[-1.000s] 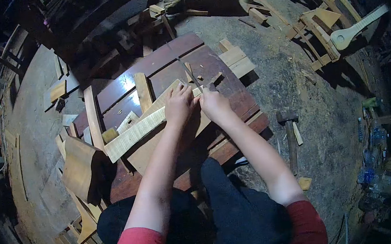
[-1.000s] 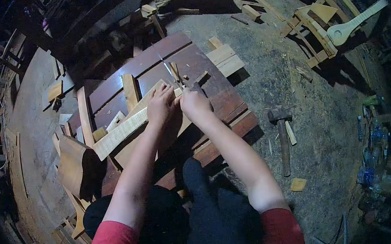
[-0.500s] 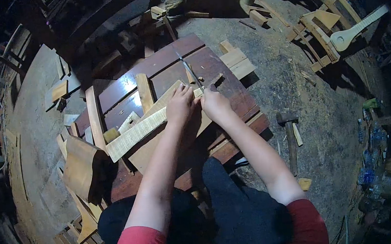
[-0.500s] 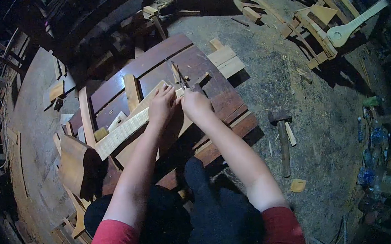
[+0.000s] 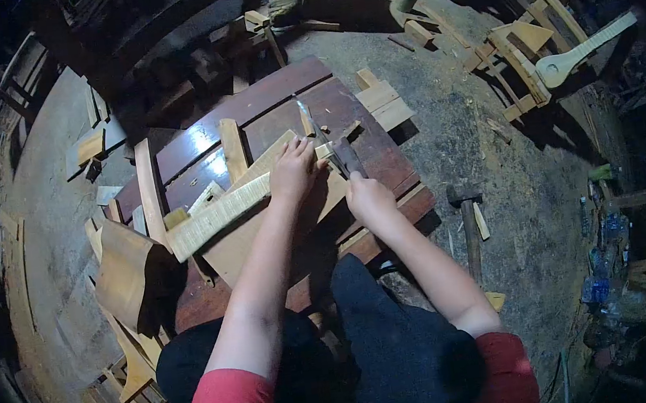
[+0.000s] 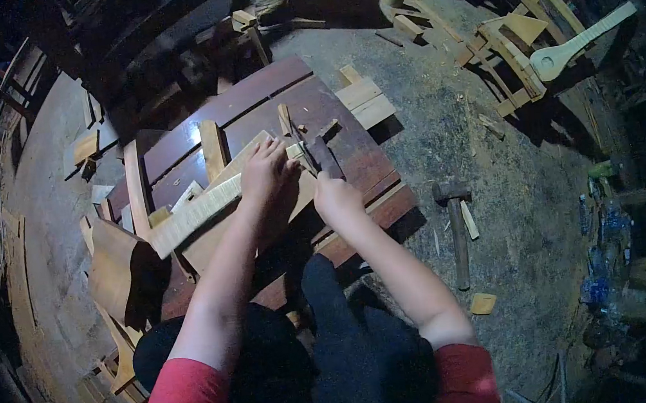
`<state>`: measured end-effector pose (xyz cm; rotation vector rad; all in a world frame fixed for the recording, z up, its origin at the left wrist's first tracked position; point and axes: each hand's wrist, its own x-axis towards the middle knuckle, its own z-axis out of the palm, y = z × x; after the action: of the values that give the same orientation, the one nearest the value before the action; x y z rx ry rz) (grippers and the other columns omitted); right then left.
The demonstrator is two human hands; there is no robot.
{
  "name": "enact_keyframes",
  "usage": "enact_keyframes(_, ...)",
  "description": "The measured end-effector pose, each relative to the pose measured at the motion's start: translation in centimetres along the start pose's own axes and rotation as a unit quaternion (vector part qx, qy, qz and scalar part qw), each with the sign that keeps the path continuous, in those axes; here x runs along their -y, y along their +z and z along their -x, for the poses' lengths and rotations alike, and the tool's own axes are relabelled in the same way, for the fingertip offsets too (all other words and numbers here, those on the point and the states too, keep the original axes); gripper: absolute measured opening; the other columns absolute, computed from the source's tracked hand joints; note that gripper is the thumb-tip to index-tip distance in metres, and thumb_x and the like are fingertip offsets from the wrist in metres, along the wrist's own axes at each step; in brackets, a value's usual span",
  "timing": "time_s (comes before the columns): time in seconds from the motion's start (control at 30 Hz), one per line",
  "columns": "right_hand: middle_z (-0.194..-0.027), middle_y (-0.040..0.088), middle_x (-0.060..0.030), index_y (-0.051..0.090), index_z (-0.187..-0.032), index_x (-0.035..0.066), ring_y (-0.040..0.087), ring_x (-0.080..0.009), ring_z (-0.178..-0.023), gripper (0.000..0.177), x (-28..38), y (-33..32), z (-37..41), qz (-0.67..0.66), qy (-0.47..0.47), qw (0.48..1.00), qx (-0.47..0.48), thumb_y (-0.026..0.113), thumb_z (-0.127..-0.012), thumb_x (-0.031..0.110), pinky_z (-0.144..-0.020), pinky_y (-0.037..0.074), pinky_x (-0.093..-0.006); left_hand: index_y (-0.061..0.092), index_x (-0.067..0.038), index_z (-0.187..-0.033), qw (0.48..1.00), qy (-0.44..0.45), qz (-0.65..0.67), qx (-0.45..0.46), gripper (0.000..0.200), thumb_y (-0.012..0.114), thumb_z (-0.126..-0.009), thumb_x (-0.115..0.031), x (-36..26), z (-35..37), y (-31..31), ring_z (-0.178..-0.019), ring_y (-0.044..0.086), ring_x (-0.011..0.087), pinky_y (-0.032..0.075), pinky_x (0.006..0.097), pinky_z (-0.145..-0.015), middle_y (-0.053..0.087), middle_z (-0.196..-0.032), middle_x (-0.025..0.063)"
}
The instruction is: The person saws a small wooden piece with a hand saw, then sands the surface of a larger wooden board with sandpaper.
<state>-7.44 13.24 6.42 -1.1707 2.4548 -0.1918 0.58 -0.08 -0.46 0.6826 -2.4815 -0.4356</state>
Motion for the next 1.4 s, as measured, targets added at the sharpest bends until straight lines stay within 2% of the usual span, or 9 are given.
enact_keyframes(0.07, -0.077, 0.058, -0.0223, 0.047, -0.086, 0.001, 0.057, -0.0375, -0.075, 0.019, -0.2, -0.1, 0.3, 0.009, 0.000, 1.000, 0.014, 0.040, -0.081, 0.018, -0.067, 0.045, -0.0467, 0.052, -0.003, -0.098, 0.999, 0.019, 0.016, 0.032, 0.038, 0.058, -0.072, -0.030, -0.3, -0.2, -0.9, -0.107, 0.045, 0.0280, 0.033, 0.0383, -0.092, 0.053, -0.105, 0.0141)
enact_keyframes(0.2, -0.077, 0.058, -0.0228, 0.048, -0.084, 0.000, 0.057, -0.0377, -0.076, 0.019, 0.7, -0.5, 0.1, -0.017, -0.004, 1.000, 0.009, 0.040, -0.080, 0.017, -0.067, 0.045, -0.0467, 0.051, -0.002, -0.092, 0.999, 0.034, 0.018, 0.021, 0.033, 0.057, -0.074, -0.029, 0.0, -0.1, -0.5, -0.106, 0.046, 0.0280, 0.036, 0.0389, -0.090, 0.054, -0.104, 0.0132)
enact_keyframes(0.3, -0.079, 0.058, -0.0232, 0.049, -0.084, -0.001, 0.057, -0.0374, -0.077, 0.021, 0.7, -0.4, -1.0, -0.032, -0.007, 0.999, 0.003, 0.041, -0.080, 0.018, -0.068, 0.045, -0.0462, 0.051, -0.003, -0.100, 0.998, 0.051, -0.001, 0.025, 0.037, 0.056, -0.073, -0.028, 0.2, -0.1, -0.2, -0.106, 0.046, 0.0261, 0.035, 0.0371, -0.090, 0.053, -0.106, 0.0123)
enact_keyframes(0.53, -0.076, 0.057, -0.0234, 0.050, -0.082, 0.001, 0.055, -0.0395, -0.075, 0.023, 1.7, 0.9, -5.4, -0.047, -0.012, 0.998, -0.032, 0.040, -0.081, 0.022, -0.067, 0.044, -0.0475, 0.051, -0.002, -0.095, 0.998, 0.039, 0.027, 0.031, 0.033, 0.056, -0.075, -0.027, 0.0, -0.3, -0.7, -0.107, 0.045, 0.0278, 0.036, 0.0397, -0.090, 0.053, -0.105, 0.0135)
enact_keyframes(0.67, -0.076, 0.057, -0.0238, 0.050, -0.083, 0.001, 0.055, -0.0394, -0.075, 0.024, 1.2, 1.3, -4.1, -0.057, -0.013, 0.997, -0.060, 0.040, -0.081, 0.023, -0.067, 0.043, -0.0480, 0.052, -0.002, -0.095, 0.999, 0.032, 0.013, 0.031, 0.033, 0.056, -0.075, -0.028, -0.3, -0.2, -0.6, -0.107, 0.045, 0.0276, 0.035, 0.0397, -0.091, 0.054, -0.104, 0.0134)
enact_keyframes(0.73, -0.078, 0.059, -0.0218, 0.049, -0.088, 0.002, 0.058, -0.0365, -0.075, 0.023, 0.8, 1.0, -3.0, -0.012, -0.015, 0.999, -0.037, 0.042, -0.081, 0.023, -0.066, 0.046, -0.0452, 0.052, -0.002, -0.094, 0.999, 0.035, 0.009, 0.016, 0.033, 0.056, -0.074, -0.029, -0.2, 0.1, -0.5, -0.107, 0.045, 0.0275, 0.035, 0.0396, -0.091, 0.054, -0.104, 0.0131)
enact_keyframes(1.03, -0.072, 0.057, -0.0233, 0.046, -0.082, 0.002, 0.057, -0.0386, -0.069, 0.020, -0.7, 0.3, 2.3, -0.013, 0.002, 1.000, 0.001, 0.040, -0.081, 0.021, -0.063, 0.045, -0.0478, 0.052, -0.003, -0.089, 0.999, 0.023, -0.020, 0.035, 0.033, 0.054, -0.075, -0.033, 0.0, -0.1, -0.3, -0.108, 0.044, 0.0247, 0.034, 0.0356, -0.092, 0.053, -0.107, 0.0117)
enact_keyframes(1.23, -0.079, 0.057, -0.0234, 0.050, -0.084, 0.001, 0.056, -0.0378, -0.078, 0.024, 1.2, -0.3, -4.8, -0.040, -0.029, 0.999, -0.008, 0.039, -0.081, 0.022, -0.069, 0.044, -0.0470, 0.053, -0.002, -0.096, 0.999, 0.001, 0.015, 0.031, 0.037, 0.055, -0.075, -0.033, -0.2, -0.3, -0.7, -0.107, 0.045, 0.0275, 0.036, 0.0379, -0.090, 0.053, -0.106, 0.0143)
enact_keyframes(1.4, -0.081, 0.057, -0.0237, 0.051, -0.084, 0.002, 0.055, -0.0397, -0.078, 0.025, 1.4, 0.3, -4.4, -0.037, -0.014, 0.999, -0.022, 0.039, -0.082, 0.024, -0.069, 0.043, -0.0480, 0.051, -0.003, -0.099, 1.000, 0.010, -0.022, 0.008, 0.038, 0.055, -0.074, -0.031, -0.3, -0.2, -0.3, -0.107, 0.045, 0.0255, 0.034, 0.0363, -0.092, 0.053, -0.107, 0.0120)
